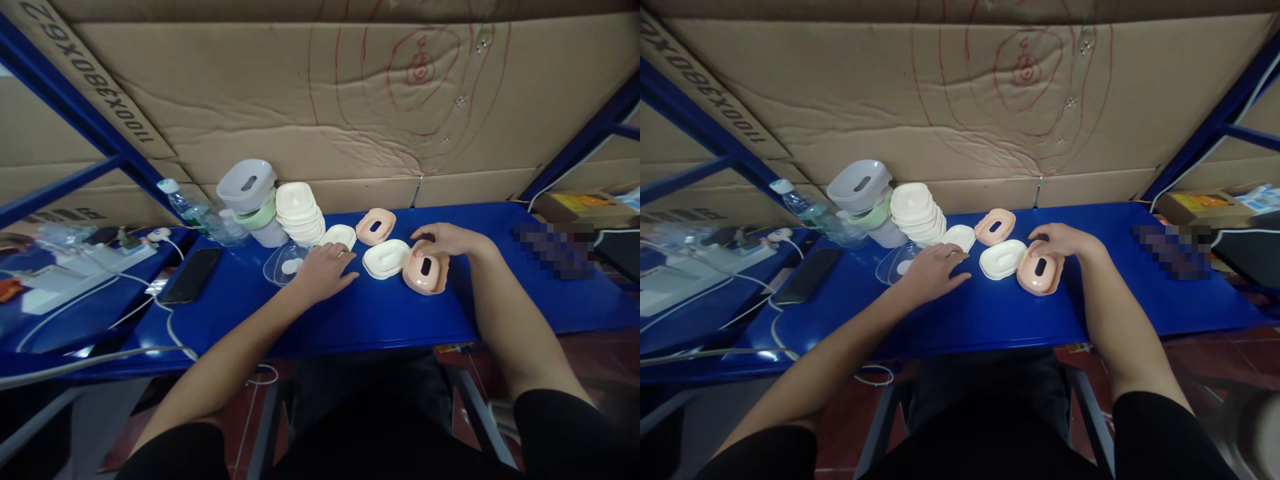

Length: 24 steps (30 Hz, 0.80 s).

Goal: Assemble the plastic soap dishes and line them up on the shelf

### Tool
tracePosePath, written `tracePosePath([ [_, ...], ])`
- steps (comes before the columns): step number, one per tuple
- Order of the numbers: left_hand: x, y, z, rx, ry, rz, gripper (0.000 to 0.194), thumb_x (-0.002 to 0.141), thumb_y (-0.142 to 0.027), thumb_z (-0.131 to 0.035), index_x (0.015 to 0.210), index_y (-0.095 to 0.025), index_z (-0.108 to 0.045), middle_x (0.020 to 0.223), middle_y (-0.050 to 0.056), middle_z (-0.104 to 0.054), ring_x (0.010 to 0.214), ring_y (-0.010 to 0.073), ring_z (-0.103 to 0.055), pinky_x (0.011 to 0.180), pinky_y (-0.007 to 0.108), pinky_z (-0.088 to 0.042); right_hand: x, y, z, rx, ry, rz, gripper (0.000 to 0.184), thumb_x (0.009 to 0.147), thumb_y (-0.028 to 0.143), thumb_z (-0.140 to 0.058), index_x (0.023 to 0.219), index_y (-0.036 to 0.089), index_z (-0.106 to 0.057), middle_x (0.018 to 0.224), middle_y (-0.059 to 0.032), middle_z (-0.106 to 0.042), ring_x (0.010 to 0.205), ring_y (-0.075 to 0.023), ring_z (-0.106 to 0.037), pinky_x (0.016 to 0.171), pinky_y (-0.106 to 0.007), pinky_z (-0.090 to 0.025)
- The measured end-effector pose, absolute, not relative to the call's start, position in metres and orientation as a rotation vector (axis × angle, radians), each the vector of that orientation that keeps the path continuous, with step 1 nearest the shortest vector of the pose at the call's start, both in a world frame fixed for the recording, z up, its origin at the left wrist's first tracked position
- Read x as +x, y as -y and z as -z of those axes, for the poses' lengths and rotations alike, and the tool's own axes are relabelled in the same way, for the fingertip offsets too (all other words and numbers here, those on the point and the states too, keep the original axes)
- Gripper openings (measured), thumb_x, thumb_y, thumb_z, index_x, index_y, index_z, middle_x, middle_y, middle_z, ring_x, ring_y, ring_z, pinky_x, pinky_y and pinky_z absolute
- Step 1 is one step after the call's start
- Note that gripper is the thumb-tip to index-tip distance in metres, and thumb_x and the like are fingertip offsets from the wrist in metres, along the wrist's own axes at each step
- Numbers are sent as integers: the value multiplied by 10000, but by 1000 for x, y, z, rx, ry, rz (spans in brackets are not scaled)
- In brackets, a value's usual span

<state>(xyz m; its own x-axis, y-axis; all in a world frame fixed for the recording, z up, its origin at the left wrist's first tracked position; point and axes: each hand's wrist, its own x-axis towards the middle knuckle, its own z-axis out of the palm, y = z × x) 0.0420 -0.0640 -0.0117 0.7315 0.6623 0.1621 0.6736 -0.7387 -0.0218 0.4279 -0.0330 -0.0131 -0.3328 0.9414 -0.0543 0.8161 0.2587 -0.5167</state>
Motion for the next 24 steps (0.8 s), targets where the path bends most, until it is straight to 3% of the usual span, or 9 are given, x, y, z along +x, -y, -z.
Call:
tracePosePath([
  [2,56,66,9,-2882,1107,176,458,1037,-519,-638,1352,-188,-673,1355,163,-701,1176,352,-660,961,472,-517,431,31,14,-1620,2237,-818,319,786,547,-769,926,264,-812,970,-44,-845,937,-303,-788,863,-459,-635],
  [5,82,68,14,-2905,1185,171,599,1009,-641,-643,1354,-151,-663,1333,199,-710,1200,385,-666,968,486,-532,434,34,12,-1603,2154,-836,337,812,585,-730,817,249,-748,842,-41,-806,812,-260,-748,751,-405,-600],
  [9,109,63,31,-2905,1345,207,793,943,-745,-676,1397,-96,-628,1297,238,-722,1207,429,-683,980,526,-550,437,34,7,-1473,1828,-816,366,838,585,-754,927,244,-656,839,-39,-759,742,-215,-692,652,-344,-546],
  [13,109,59,41,-2959,1381,277,793,927,-667,-721,1465,-102,-580,1305,220,-733,1221,424,-694,997,517,-558,429,20,4,-1236,1619,-701,362,797,446,-777,1068,238,-656,878,-20,-733,735,-192,-674,656,-326,-542],
  [15,100,59,40,-3026,1381,327,891,871,-645,-776,1542,-119,-516,1313,208,-739,1221,429,-702,1006,516,-559,417,19,4,-1142,1647,-604,353,833,407,-731,1137,233,-688,920,-29,-741,767,-199,-686,682,-342,-556],
  [19,79,60,33,-3187,1499,520,1311,706,-697,-893,1703,-122,-265,1442,246,-671,1303,466,-660,1066,558,-537,381,42,16,-947,1869,-165,209,951,327,-619,1113,261,-734,1031,-61,-772,940,-248,-725,843,-441,-599],
  [21,73,59,31,-3279,1562,755,1267,773,-715,-840,1718,-134,-228,1439,243,-666,1262,430,-681,1027,543,-560,366,56,27,-809,1962,32,188,990,309,-582,1116,300,-722,1064,-56,-775,1010,-271,-725,928,-509,-602],
  [24,71,55,33,-3355,1522,1179,964,923,-658,-717,1672,-178,-344,1400,196,-683,1131,332,-716,925,474,-598,356,67,43,-724,2034,159,144,999,387,-599,1104,349,-692,1149,-46,-767,1159,-316,-707,1111,-641,-535],
])
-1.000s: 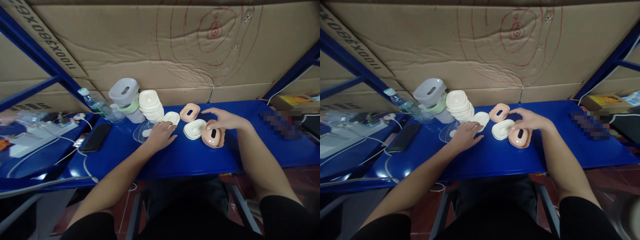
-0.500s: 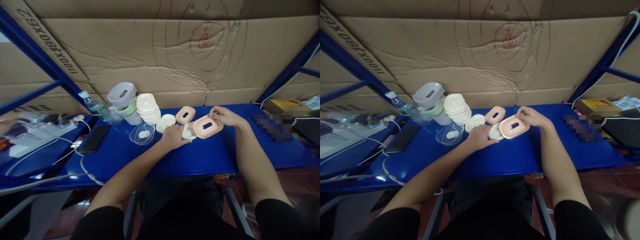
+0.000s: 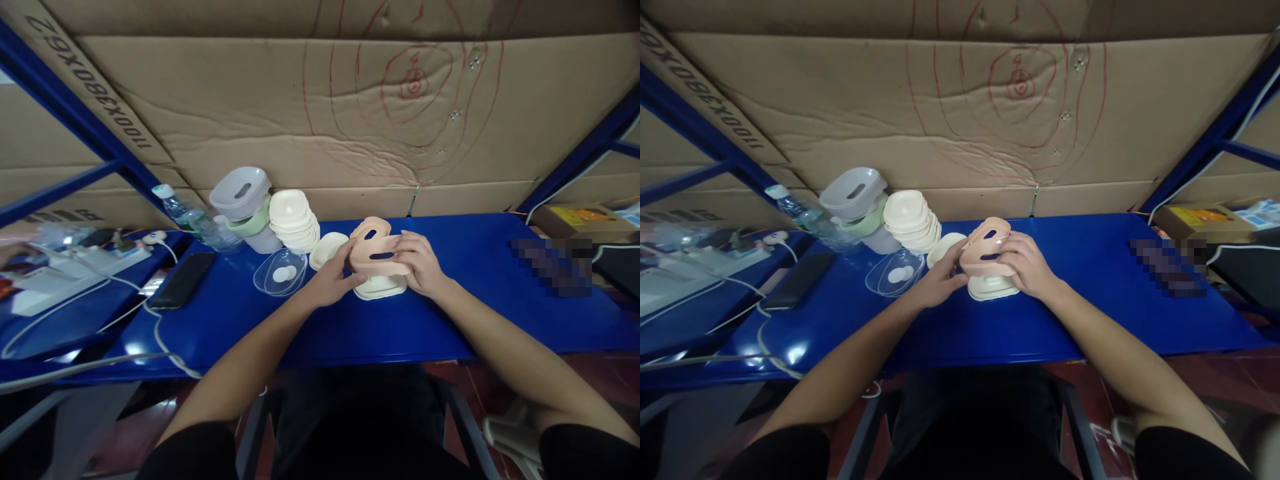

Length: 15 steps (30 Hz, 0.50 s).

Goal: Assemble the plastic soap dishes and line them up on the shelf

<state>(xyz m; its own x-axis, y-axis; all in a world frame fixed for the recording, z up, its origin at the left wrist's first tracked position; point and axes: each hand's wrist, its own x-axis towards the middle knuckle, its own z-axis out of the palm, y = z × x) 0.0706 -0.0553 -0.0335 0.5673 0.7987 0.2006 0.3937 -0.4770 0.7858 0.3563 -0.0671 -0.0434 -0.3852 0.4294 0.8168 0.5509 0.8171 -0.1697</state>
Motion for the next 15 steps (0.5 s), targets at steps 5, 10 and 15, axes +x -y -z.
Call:
tracePosePath([
  [5,72,58,35,2105,-999,-907,744,847,-587,-845,1436,-202,-607,1345,139,-716,1139,293,-709,991,456,-588,367,66,46,-814,2035,15,176,1026,452,-612,1175,360,-636,1457,-54,-675,1438,-360,-587,1225,-708,-447],
  [10,73,68,28,2353,-1205,-843,622,793,-563,-923,1258,-218,-697,1296,115,-755,1198,322,-717,1045,478,-568,380,73,32,-931,2258,-256,476,998,473,-723,1452,367,-626,1694,-69,-486,1555,-375,-485,1255,-647,-458],
  [15,82,76,26,2537,-1340,-585,703,729,-647,-951,1241,-232,-706,1245,106,-780,1198,353,-726,1072,514,-530,379,77,23,-951,2350,-496,713,863,580,-863,1516,391,-649,1695,-63,-497,1540,-412,-500,1259,-644,-446],
])
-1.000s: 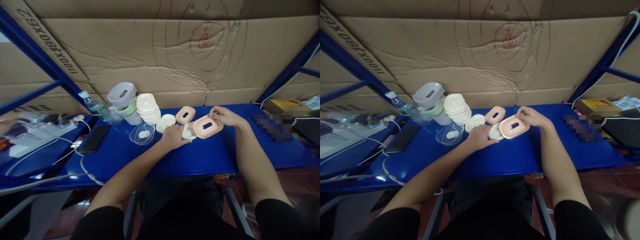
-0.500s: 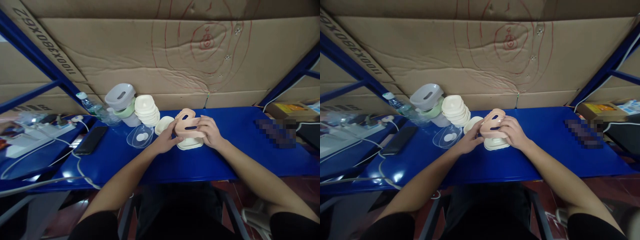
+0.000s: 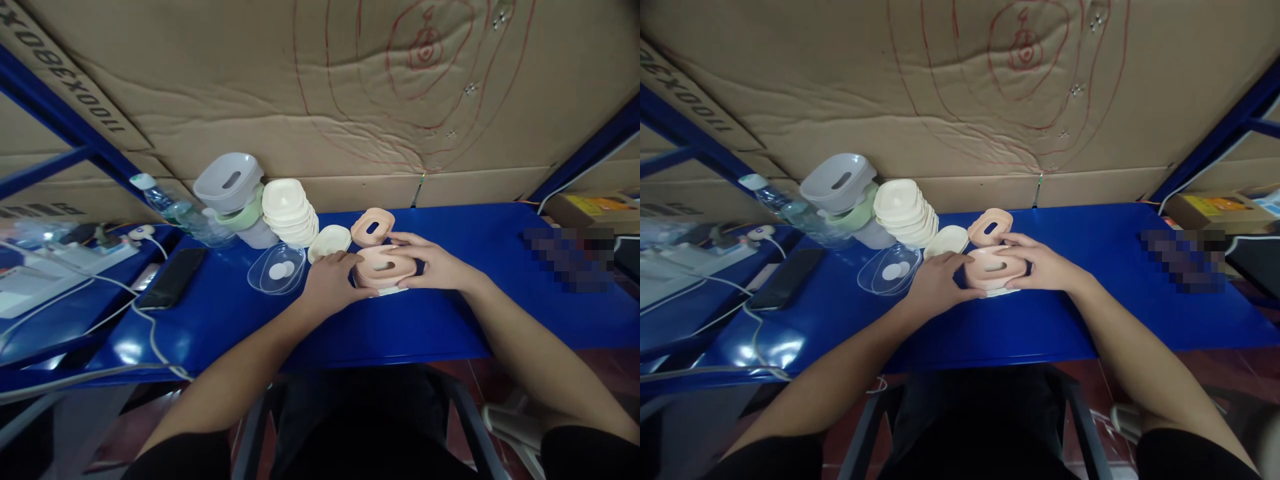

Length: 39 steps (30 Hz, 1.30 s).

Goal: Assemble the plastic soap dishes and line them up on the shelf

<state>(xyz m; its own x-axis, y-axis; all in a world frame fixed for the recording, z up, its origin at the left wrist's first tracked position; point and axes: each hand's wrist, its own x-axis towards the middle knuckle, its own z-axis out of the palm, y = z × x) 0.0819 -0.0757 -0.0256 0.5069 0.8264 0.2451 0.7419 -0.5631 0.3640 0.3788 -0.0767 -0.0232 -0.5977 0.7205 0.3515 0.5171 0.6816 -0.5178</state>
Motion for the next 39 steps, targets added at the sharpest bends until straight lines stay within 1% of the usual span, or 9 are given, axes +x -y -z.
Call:
tracePosePath([
  [2,86,79,26,2552,-1387,-469,737,729,-656,-948,1271,-228,-690,1276,111,-774,1229,359,-716,1091,516,-514,376,77,23,-978,2388,-541,703,873,586,-852,1517,387,-655,1712,-69,-478,1566,-420,-464,1273,-645,-417],
  [7,92,81,25,2546,-1425,-291,812,761,-646,-928,1385,-229,-616,1342,126,-754,1288,365,-690,1090,502,-510,374,72,34,-1125,2496,-542,1035,775,620,-918,1668,336,-478,1748,-124,-419,1624,-459,-344,1294,-673,-356],
  [11,93,80,26,2561,-1415,-252,844,787,-655,-903,1439,-226,-580,1358,134,-748,1307,363,-678,1093,501,-510,374,68,46,-1132,2565,-557,1058,777,529,-924,1693,331,-433,1665,-111,-517,1550,-420,-459,1266,-601,-433],
  [14,93,81,28,2597,-1417,-212,870,809,-652,-885,1473,-196,-555,1367,150,-734,1309,366,-668,1096,509,-509,370,68,52,-1155,2557,-493,1050,789,518,-911,1699,334,-419,1654,-127,-500,1508,-437,-483,1239,-625,-454],
  [20,86,75,34,2581,-1387,-238,981,815,-685,-866,1553,-155,-496,1514,196,-640,1367,396,-630,1127,517,-508,357,69,60,-1122,2565,-405,1006,896,725,-758,1713,271,-385,1680,-213,-450,1518,-513,-452,1224,-737,-418],
  [27,78,66,40,2596,-1184,-428,913,870,-707,-789,1575,-210,-490,1588,189,-588,1397,413,-607,1134,549,-499,358,68,56,-1027,2554,-424,1043,915,728,-737,1756,332,-265,1747,-138,-416,1584,-460,-420,1274,-692,-413],
  [32,77,69,34,2610,-1201,-381,887,821,-664,-856,1524,-211,-562,1516,178,-646,1337,421,-639,1110,549,-509,367,67,47,-1093,2494,-480,958,939,689,-730,1730,296,-356,1645,-155,-555,1484,-435,-560,1208,-661,-508],
  [36,68,62,24,2625,-1186,-323,932,750,-718,-891,1486,-217,-616,1522,177,-640,1353,425,-621,1134,546,-486,369,67,47,-1111,2454,-486,887,919,690,-754,1664,292,-484,1578,-157,-624,1426,-425,-617,1171,-671,-529],
  [39,57,50,18,2639,-1235,-403,708,900,-672,-779,1411,-194,-672,1452,164,-688,1316,373,-642,1133,508,-490,367,67,46,-1084,2452,-486,823,920,683,-758,1615,293,-552,1538,-150,-660,1394,-410,-644,1154,-659,-544],
])
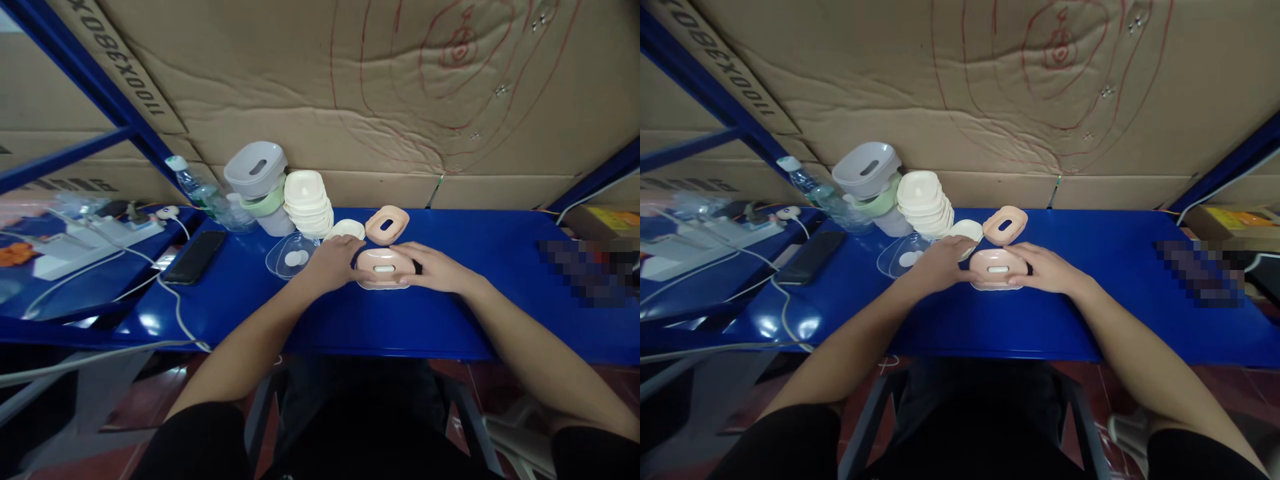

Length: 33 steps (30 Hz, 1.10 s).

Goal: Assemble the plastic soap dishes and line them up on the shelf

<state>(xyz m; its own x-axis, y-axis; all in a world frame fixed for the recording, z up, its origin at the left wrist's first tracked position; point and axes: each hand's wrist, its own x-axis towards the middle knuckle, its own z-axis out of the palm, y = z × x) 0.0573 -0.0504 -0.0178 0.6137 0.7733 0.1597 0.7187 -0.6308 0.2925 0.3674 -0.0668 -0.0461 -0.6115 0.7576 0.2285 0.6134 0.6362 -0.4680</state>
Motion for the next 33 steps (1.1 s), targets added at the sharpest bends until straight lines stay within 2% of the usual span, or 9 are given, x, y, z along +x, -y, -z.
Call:
tracePosePath([
  [2,51,43,15,2656,-1340,-459,521,1036,-573,-629,1354,-168,-709,1370,163,-729,1261,343,-663,1109,487,-500,366,67,45,-1070,2449,-486,788,927,675,-757,1594,298,-577,1517,-141,-678,1382,-402,-654,1149,-653,-550],
  [4,47,38,15,2688,-1461,-446,417,1085,-459,-535,1289,-163,-746,1294,156,-755,1205,329,-674,1072,474,-511,365,67,43,-1052,2450,-488,762,930,668,-759,1582,311,-588,1506,-129,-689,1374,-394,-661,1146,-646,-555],
  [6,45,34,16,2722,-1555,-362,351,1056,-408,-564,1217,-179,-778,1245,143,-765,1174,328,-669,1042,465,-516,364,68,42,-1041,2455,-490,746,934,665,-756,1575,318,-596,1507,-122,-691,1377,-390,-661,1147,-637,-557],
  [10,47,32,22,2728,-1611,-192,309,975,-437,-680,1111,-192,-810,1206,151,-757,1182,356,-644,1026,484,-507,365,68,43,-1068,2442,-510,764,931,689,-740,1571,294,-603,1520,-141,-679,1383,-399,-654,1155,-652,-543],
  [15,50,33,26,2754,-1591,-162,244,972,-379,-665,1012,-185,-808,1181,168,-738,1167,368,-631,1005,484,-494,366,68,44,-1086,2444,-509,784,922,706,-741,1574,295,-599,1531,-143,-672,1393,-403,-645,1153,-661,-537],
  [19,52,35,24,2741,-1623,-166,238,973,-324,-655,1103,-181,-793,1249,172,-733,1197,374,-627,1016,495,-492,365,69,42,-1081,2470,-498,844,876,720,-787,1584,310,-584,1537,-134,-666,1385,-397,-652,1153,-640,-546],
  [23,50,38,16,2734,-1701,-136,319,978,-405,-702,1211,-196,-765,1307,163,-731,1248,367,-632,1032,476,-498,364,70,40,-1061,2476,-503,870,857,714,-812,1592,313,-575,1545,-129,-659,1396,-399,-643,1167,-631,-541],
  [30,16,45,-17,2535,-1947,89,453,858,-661,-765,989,-228,-778,1063,151,-797,1018,365,-738,796,401,-555,364,70,40,-1046,2469,-517,859,857,701,-819,1592,330,-574,1540,-120,-665,1393,-392,-647,1164,-627,-542],
  [33,2,43,-21,2481,-1909,296,454,820,-643,-770,1024,-237,-791,1082,150,-815,1011,377,-757,801,411,-569,365,69,42,-1062,2463,-506,874,853,708,-818,1596,321,-570,1542,-132,-663,1395,-400,-644,1162,-649,-536],
])
